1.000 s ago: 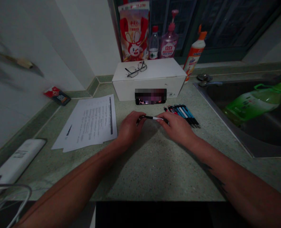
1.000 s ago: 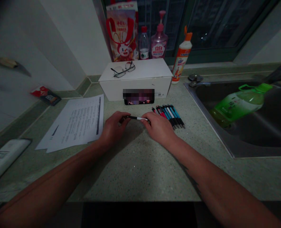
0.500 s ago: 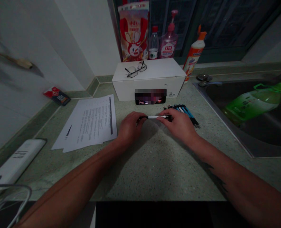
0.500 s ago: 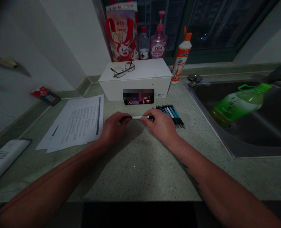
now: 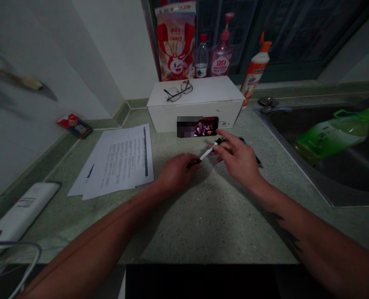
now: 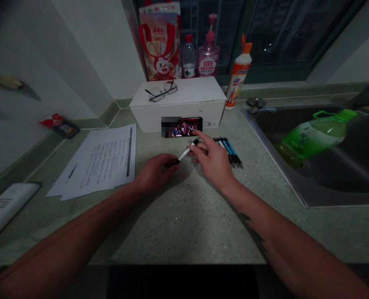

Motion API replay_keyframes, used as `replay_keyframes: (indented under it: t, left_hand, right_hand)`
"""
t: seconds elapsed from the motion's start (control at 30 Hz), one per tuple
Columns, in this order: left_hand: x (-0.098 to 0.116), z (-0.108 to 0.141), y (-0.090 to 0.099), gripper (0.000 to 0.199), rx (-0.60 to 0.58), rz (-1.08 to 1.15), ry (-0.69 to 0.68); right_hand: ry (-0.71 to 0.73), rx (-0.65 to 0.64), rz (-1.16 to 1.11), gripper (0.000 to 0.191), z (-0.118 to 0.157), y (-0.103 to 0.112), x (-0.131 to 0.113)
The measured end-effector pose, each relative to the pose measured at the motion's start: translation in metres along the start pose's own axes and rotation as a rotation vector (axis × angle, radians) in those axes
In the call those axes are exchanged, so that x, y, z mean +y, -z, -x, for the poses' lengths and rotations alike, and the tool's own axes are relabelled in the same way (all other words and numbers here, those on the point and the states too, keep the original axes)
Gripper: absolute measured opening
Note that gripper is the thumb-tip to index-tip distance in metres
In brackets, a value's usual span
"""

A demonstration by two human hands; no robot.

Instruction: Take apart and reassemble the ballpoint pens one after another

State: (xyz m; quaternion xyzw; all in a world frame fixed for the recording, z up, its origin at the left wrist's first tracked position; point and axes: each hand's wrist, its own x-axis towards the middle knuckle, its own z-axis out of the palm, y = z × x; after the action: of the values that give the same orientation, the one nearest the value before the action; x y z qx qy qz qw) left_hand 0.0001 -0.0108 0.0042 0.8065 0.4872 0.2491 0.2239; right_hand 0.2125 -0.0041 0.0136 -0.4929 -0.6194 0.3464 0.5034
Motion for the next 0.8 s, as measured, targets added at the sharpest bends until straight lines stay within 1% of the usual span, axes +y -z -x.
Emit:
replay_keyframes:
  t: [0.13, 0.27, 0.37, 0.57, 0.8]
  left_hand:
    - [-0.0005, -0.0006, -0.0004, 0.019, -0.006, -0.019, -0.015]
    - [-0.0033, -0.0005, -0.0017, 0.019, -0.023, -0.046, -0.021]
    - [-0.0036, -0.0001, -0.0012, 0.019, -0.028, -0.050, -0.020]
    - [-0.0031, 0.0006, -0.0007, 0.019, -0.001, -0.020, -0.034]
    - [-0.0046, 0.0004, -0.0022, 0.018, -0.011, -0.063, -0.034]
  right_hand:
    - [0.008, -0.011, -0.013, 0.050, 0.0017, -0.0004, -0.0071]
    - [0.023, -0.014, -0.006, 0.043, 0.0033, -0.0012, -0.0080]
    - [0.029, -0.017, 0.003, 0.045, 0.0040, -0.0013, -0.0071]
    - [0.026, -0.038, 0.054, 0.053, 0.0040, 0.0003, -0.0068]
    - [0.031, -0.031, 0.084, 0.044, 0.0040, 0.0002, -0.0056]
